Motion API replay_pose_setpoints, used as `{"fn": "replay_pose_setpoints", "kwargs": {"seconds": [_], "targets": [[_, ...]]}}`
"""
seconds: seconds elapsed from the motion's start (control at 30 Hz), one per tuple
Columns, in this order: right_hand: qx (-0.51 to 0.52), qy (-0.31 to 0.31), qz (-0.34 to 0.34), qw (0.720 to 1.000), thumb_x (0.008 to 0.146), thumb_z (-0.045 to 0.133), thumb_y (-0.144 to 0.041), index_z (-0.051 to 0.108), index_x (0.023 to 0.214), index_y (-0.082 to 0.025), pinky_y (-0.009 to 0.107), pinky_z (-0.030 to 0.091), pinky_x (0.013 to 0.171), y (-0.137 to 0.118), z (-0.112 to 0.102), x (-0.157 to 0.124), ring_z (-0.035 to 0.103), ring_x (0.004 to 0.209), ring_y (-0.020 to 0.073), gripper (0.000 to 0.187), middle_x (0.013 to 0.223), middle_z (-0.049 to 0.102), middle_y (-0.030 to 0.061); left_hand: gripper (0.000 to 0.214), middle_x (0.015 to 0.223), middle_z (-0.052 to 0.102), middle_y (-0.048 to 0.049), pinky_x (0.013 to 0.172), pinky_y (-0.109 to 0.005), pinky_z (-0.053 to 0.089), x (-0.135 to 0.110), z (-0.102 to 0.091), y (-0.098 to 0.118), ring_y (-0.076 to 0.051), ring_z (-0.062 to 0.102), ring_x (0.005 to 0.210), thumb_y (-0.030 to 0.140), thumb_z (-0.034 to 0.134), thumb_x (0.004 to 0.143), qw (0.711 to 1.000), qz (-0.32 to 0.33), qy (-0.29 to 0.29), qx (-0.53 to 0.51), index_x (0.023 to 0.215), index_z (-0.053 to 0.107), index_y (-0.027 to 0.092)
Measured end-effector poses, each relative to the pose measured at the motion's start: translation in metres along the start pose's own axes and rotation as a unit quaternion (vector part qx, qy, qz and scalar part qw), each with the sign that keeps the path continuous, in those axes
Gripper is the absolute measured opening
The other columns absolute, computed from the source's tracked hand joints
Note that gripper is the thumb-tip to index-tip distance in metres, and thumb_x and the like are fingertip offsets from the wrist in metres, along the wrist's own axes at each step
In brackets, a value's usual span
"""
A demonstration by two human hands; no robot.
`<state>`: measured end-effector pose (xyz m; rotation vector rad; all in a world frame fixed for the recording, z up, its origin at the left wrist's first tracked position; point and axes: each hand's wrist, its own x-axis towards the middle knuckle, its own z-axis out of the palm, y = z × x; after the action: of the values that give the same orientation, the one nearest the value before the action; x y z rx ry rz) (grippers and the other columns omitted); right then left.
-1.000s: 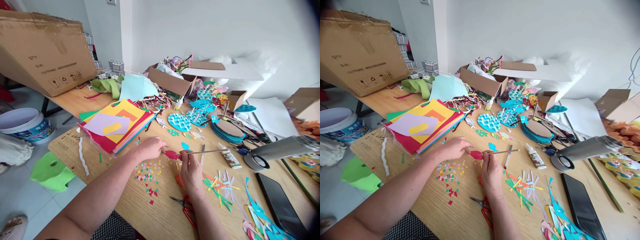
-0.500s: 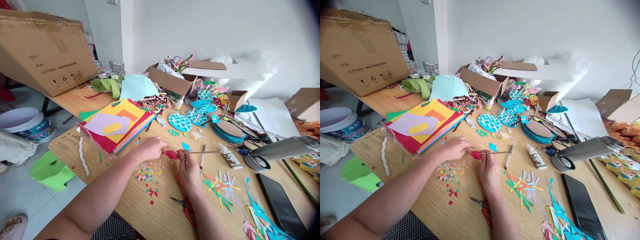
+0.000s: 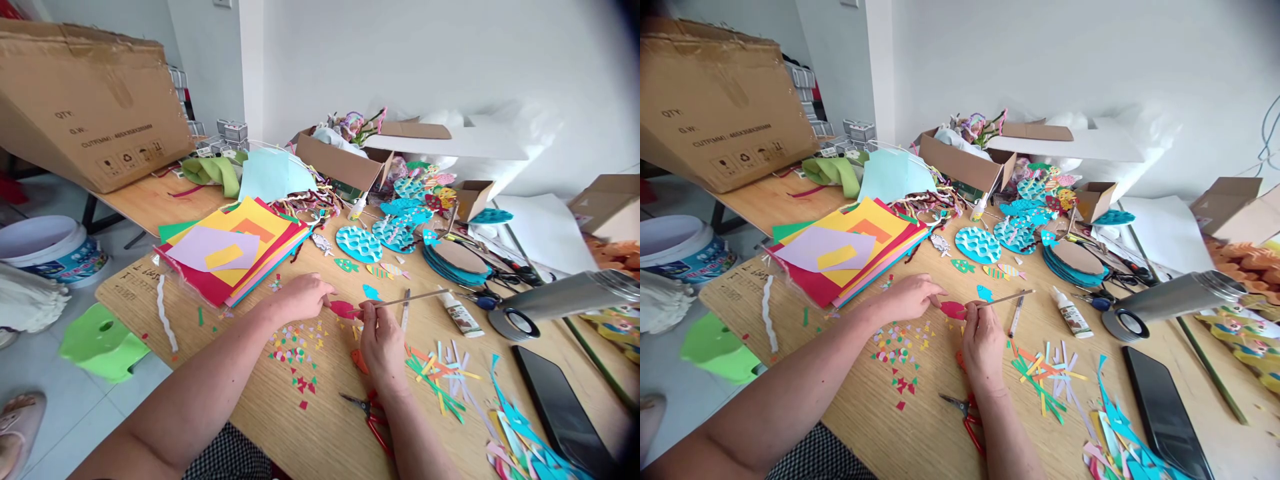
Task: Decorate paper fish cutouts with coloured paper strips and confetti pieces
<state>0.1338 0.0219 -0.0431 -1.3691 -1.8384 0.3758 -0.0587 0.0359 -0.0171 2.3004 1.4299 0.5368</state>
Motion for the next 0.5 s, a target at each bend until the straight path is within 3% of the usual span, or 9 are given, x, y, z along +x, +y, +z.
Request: {"fn": "replay_pose_setpoints", "kwargs": {"seconds": [0.5], "targets": [[-0.004, 0.001, 0.001, 1.000, 0.094, 0.035, -0.039, 0.057, 0.083, -0.019, 0.031, 0.045, 0.066, -0.0005, 0.0004, 0.0003, 0.061, 0.070, 0.0193, 0.032, 0.077, 0.066, 0.0066, 0.041, 0.088, 0.070, -0.0063, 0.083, -0.028, 0.049, 0.0009, 0.0014, -0.0014, -0.019, 0.064, 0.090, 0.005, 0.046, 0.077, 1.000, 0.004, 0.001, 0.002, 0.111, 0.066, 0.020]]}}
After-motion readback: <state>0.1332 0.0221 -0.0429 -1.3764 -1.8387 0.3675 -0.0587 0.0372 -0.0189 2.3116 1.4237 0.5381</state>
